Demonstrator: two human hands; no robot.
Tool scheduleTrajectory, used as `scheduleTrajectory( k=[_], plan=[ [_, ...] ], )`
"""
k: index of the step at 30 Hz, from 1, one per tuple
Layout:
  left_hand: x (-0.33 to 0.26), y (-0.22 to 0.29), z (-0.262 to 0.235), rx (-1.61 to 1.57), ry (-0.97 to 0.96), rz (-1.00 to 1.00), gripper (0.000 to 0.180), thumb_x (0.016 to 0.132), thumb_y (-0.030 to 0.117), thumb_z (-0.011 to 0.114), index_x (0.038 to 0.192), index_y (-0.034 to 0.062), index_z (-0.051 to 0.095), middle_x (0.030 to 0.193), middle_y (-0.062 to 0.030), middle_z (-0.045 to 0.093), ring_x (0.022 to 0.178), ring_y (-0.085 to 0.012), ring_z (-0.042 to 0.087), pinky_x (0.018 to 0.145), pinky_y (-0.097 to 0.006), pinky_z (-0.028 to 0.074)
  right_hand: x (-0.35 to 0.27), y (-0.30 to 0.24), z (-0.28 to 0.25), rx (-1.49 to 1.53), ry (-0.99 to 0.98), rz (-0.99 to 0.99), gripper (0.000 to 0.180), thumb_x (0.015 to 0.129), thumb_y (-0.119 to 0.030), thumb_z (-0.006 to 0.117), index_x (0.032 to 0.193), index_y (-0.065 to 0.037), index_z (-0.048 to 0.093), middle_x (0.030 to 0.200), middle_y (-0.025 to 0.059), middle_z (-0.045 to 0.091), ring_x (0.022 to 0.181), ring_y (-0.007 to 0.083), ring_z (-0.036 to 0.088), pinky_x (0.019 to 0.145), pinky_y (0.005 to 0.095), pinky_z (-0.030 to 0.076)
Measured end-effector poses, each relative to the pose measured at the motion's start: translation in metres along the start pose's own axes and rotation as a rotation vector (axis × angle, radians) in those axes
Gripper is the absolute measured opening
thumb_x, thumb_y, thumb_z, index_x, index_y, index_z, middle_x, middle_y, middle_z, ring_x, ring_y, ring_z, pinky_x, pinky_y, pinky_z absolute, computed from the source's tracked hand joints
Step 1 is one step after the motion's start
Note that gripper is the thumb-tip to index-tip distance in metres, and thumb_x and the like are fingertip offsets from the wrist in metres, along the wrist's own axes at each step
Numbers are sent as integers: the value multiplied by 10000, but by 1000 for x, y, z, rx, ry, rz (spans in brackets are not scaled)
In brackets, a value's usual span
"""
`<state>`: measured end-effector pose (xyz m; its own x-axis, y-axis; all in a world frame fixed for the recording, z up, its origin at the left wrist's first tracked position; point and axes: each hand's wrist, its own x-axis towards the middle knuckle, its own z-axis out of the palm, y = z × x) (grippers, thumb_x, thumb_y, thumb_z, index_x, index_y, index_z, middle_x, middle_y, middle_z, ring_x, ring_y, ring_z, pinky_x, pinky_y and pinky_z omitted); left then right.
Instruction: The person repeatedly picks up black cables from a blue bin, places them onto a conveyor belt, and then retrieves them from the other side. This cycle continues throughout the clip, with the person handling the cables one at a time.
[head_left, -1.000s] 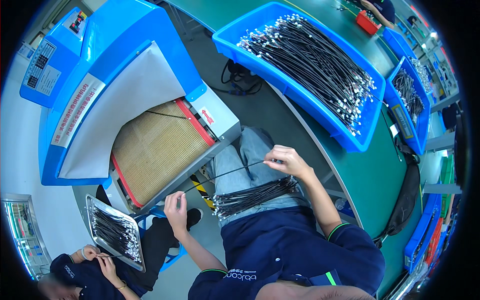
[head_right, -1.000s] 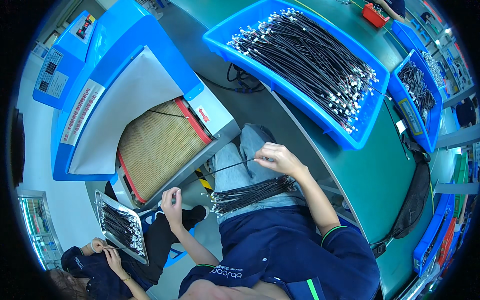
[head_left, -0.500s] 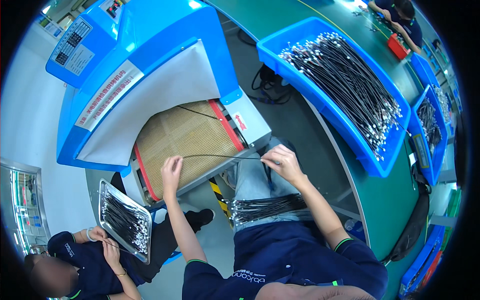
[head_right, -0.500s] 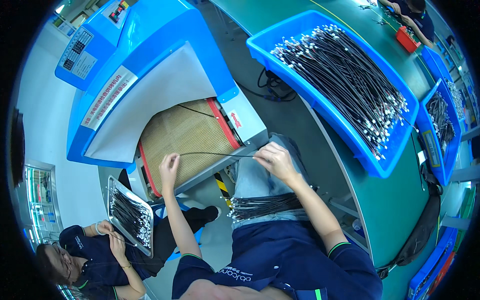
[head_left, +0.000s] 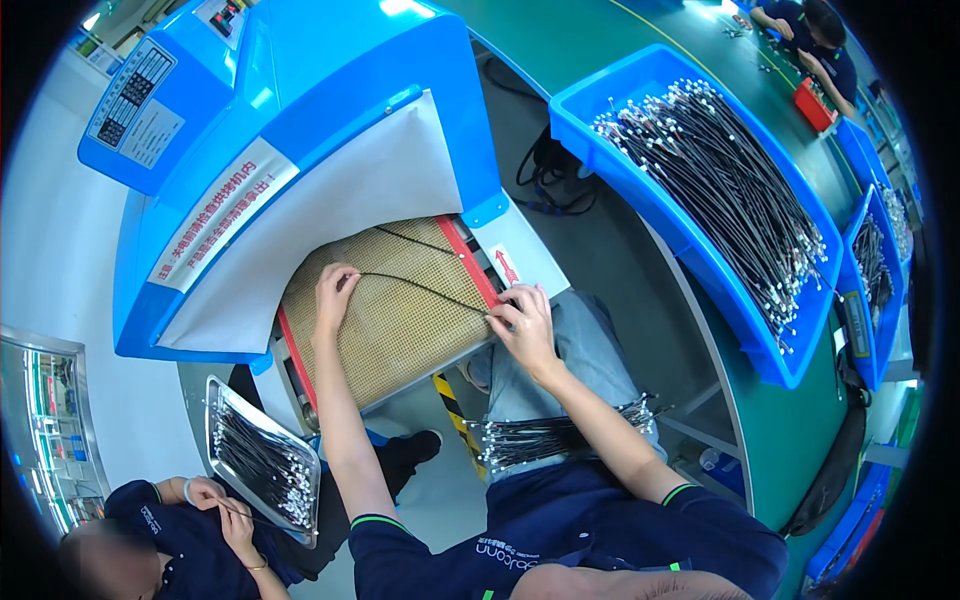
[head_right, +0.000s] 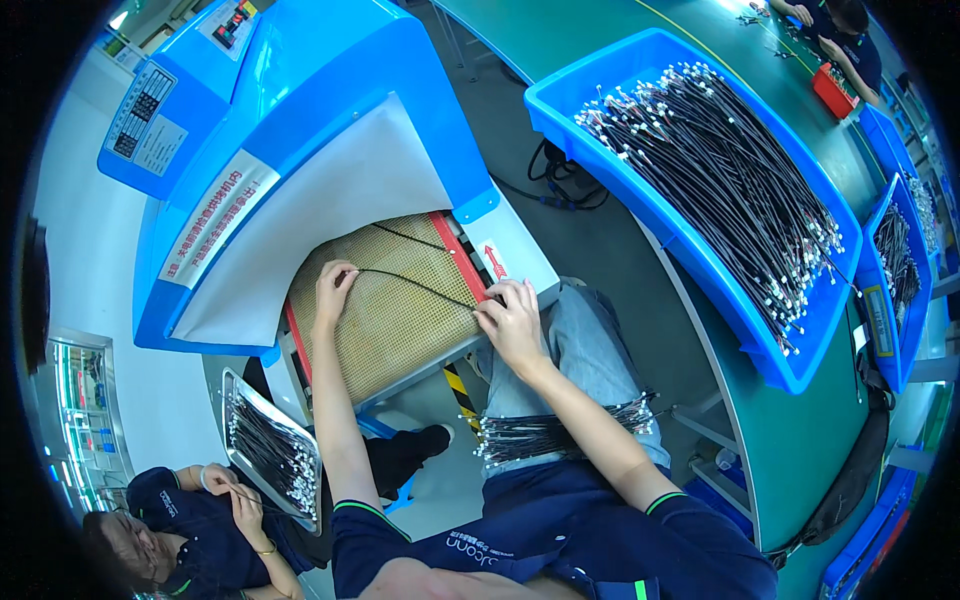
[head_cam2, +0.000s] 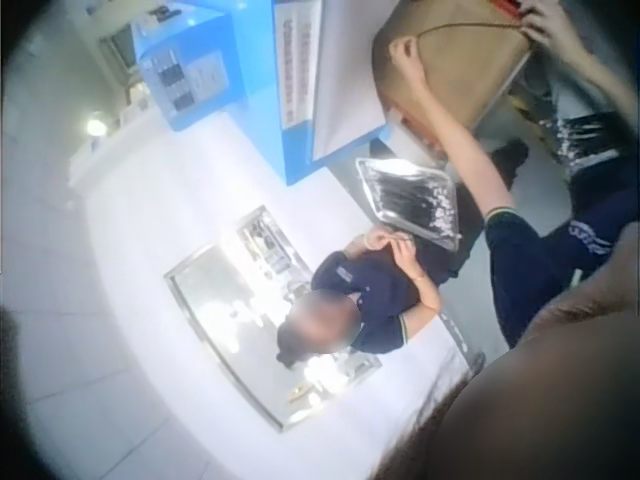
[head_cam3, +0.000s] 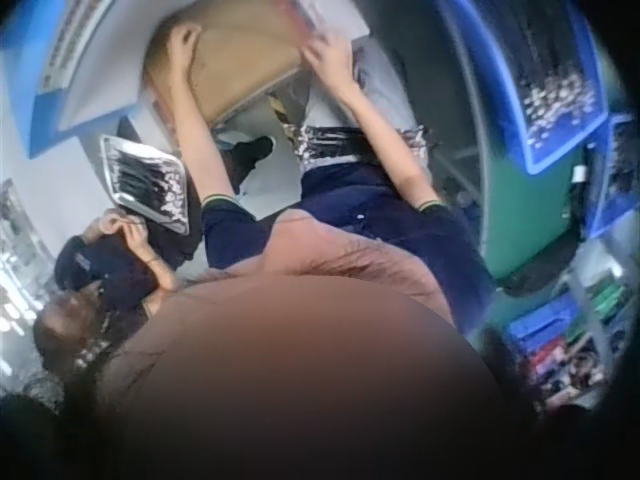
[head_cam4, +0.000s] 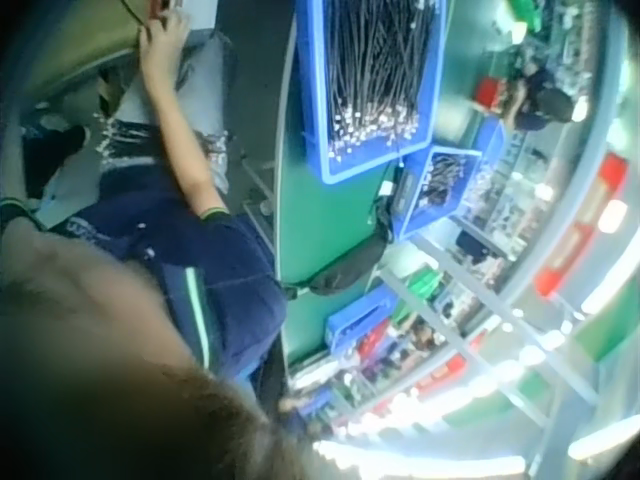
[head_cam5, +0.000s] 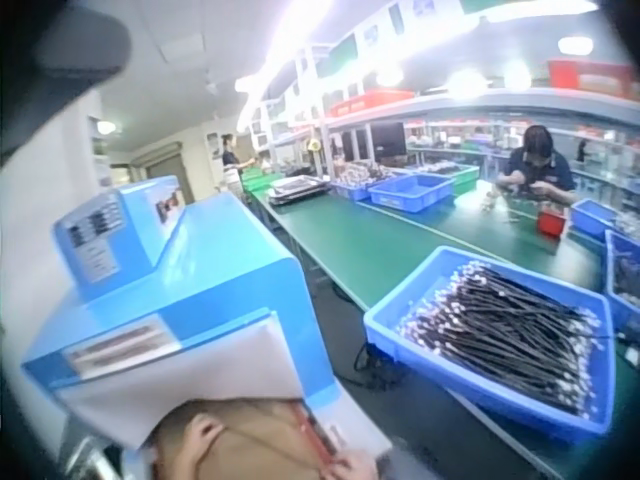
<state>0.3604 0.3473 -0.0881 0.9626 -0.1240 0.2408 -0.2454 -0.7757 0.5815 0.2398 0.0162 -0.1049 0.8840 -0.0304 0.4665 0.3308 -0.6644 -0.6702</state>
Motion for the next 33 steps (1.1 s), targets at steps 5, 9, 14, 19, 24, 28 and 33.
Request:
scheduleTrajectory(
  k=[5, 9, 14, 19, 24, 28, 33],
  plan=[
    [7, -5, 5, 6, -31, -34, 168, 813, 137, 666, 949, 39, 657, 1118, -120, 579, 1004, -266, 578, 843, -344, 467, 2, -2, 2, -65, 12, 34, 156, 685, -140, 750, 807, -83, 670, 986, 58, 579, 1033, 278, 522, 953, 495, 380],
    [7, -1, -1, 69, 21, 7, 264, 830, 150, 648, 1076, 56, 620, 1163, -131, 556, 1099, -289, 532, 941, -370, 426, 2, -6, -18, 89, -41, 66, 173, 727, -140, 721, 868, -68, 653, 985, 68, 563, 1016, 276, 521, 921, 428, 406],
    [-31, 53, 4, -24, 229, -6, 273, 862, 122, 591, 1120, 32, 583, 1170, -131, 551, 1130, -297, 511, 999, -390, 376, -38, 20, -73, 191, -354, 130, 143, 807, -170, 667, 906, -68, 652, 937, 95, 603, 964, 286, 553, 848, 394, 451],
    [-123, 124, 36, -180, 164, -48, 222, 865, 48, 567, 1084, 12, 585, 1123, -123, 579, 1112, -257, 524, 988, -370, 383, -99, 51, -108, 54, -836, 151, 184, 821, -243, 650, 913, -85, 671, 959, 106, 630, 981, 296, 565, 875, 403, 447],
    [-188, 168, 87, -406, -72, -141, 180, 864, 59, 588, 1036, 18, 621, 1080, -117, 605, 1048, -243, 578, 914, -327, 432, -132, 67, -112, -8, -988, 120, 188, 784, -242, 672, 869, -76, 689, 936, 117, 644, 981, 305, 570, 883, 401, 438],
    [-216, 176, 103, -368, -263, -194, 199, 881, 72, 566, 1070, 31, 614, 1107, -126, 591, 1054, -275, 566, 905, -342, 433, -124, 72, -112, 83, -987, 128, 167, 782, -202, 661, 840, -45, 656, 887, 120, 638, 937, 300, 586, 864, 389, 438],
    [-235, 175, 113, -315, -378, -145, 222, 921, 95, 505, 1119, 37, 588, 1142, -140, 558, 1085, -309, 525, 936, -368, 408, -114, 57, -125, 200, -823, 262, 169, 806, -187, 644, 858, -31, 604, 863, 144, 629, 833, 332, 609, 748, 412, 468]
  ],
)
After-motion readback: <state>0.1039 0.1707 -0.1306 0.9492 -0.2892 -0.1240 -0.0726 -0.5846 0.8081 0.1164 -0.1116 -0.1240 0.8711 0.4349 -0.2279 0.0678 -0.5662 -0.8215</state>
